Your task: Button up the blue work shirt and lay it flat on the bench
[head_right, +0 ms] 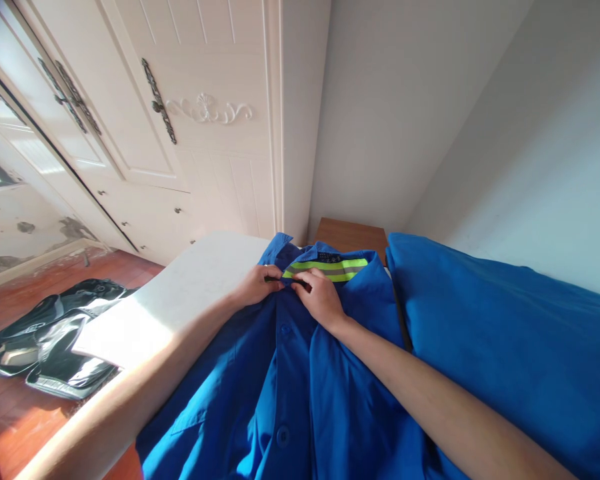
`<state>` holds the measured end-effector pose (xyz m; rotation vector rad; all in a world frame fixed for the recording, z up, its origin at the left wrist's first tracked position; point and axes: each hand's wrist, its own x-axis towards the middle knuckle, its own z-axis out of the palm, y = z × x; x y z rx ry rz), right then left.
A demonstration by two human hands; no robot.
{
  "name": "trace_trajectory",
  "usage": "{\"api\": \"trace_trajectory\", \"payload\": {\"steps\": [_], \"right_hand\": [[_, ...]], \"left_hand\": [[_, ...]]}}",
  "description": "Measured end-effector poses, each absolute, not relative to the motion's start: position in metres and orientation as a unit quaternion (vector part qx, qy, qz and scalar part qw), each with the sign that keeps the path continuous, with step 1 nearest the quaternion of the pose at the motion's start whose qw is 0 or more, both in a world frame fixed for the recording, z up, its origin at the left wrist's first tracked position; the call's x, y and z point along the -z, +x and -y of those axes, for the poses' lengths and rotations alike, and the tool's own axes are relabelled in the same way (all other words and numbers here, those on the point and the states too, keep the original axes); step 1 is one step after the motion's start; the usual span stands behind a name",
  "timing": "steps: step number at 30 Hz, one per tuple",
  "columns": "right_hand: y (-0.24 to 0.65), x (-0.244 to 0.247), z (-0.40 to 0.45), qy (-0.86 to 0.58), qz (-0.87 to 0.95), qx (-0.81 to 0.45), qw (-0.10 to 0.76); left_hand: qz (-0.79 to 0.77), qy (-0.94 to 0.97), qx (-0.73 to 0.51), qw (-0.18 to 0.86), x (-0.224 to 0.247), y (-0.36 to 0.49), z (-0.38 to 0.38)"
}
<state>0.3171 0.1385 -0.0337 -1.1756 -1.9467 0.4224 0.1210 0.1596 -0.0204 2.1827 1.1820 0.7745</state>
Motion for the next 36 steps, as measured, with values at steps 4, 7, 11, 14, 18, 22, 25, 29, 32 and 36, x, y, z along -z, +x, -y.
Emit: {"api": "trace_trajectory", "payload": {"steps": [4,7,11,14,18,22,25,29,32,36], "right_hand": [[0.318,0.035,-0.139,-0.454,0.779,-0.155,0.403],[0.318,0.036,-0.139,-0.447,0.783,-0.162,0.401],[0.318,0.036,-0.139,-0.448,0.782,-0.176,0.396],[0.318,0.035,-0.139,-0.443,0.784,-0.179,0.396],[0.318,0.035,-0.139,-0.438,0.789,-0.172,0.395],[0.319,0.035,-0.138,-0.432,0.792,-0.164,0.4],[0.318,0.034,-0.137,-0.432,0.793,-0.158,0.399],[0.318,0.031,-0.136,-0.439,0.795,-0.153,0.389],[0.317,0.031,-0.135,-0.447,0.794,-0.148,0.384],[0.317,0.031,-0.135,-0.445,0.795,-0.146,0.385]], "left_hand": [[-0.447,0.804,-0.293,0.261,0.018,0.123,-0.155],[-0.458,0.798,-0.295,0.257,0.017,0.124,-0.154],[-0.478,0.783,-0.307,0.254,0.021,0.125,-0.154],[-0.488,0.769,-0.323,0.258,0.025,0.124,-0.156],[-0.479,0.768,-0.338,0.257,0.028,0.123,-0.158],[-0.457,0.777,-0.345,0.261,0.027,0.122,-0.158],[-0.439,0.785,-0.344,0.267,0.024,0.121,-0.157],[-0.425,0.797,-0.335,0.267,0.02,0.12,-0.152],[-0.414,0.809,-0.326,0.26,0.017,0.12,-0.148],[-0.406,0.816,-0.328,0.249,0.014,0.121,-0.147]]}}
